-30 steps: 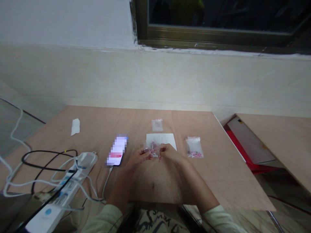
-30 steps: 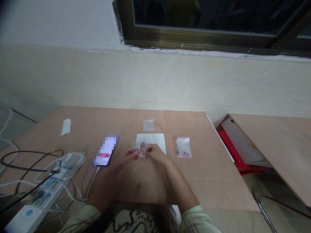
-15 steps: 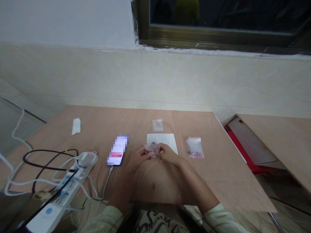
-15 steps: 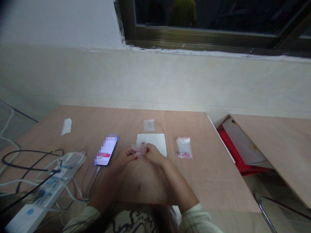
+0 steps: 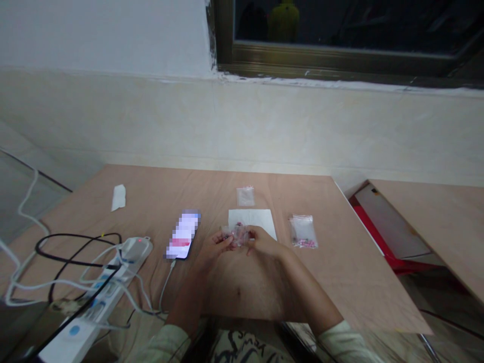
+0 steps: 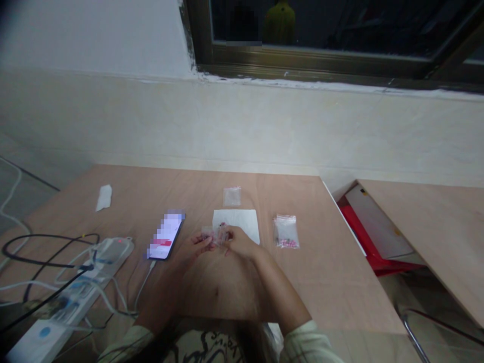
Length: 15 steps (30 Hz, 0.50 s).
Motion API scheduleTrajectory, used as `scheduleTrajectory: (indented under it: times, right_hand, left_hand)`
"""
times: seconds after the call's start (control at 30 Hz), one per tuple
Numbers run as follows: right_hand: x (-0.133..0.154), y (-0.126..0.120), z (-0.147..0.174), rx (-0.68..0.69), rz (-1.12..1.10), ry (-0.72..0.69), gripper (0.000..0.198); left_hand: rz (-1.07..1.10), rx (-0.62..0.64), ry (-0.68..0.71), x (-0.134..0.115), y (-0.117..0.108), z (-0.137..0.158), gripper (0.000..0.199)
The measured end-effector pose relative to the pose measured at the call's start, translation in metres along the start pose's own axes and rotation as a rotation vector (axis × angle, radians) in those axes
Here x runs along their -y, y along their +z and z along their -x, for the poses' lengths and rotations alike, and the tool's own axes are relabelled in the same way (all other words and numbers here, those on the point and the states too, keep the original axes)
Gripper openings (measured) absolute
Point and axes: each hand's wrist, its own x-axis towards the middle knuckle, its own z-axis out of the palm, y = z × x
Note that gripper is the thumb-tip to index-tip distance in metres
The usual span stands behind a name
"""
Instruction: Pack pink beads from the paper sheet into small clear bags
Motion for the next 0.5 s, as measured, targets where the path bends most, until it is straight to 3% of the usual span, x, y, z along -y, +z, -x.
scheduleTrajectory:
  times: [0.5]
  right_hand:
    - [-0.005,-0.003,-0.004,-0.098,-0.132,-0.012,0.021]
  left_hand:
    - [0.038,-0.034,-0.010,0.002,-0.009,0.001,0.004]
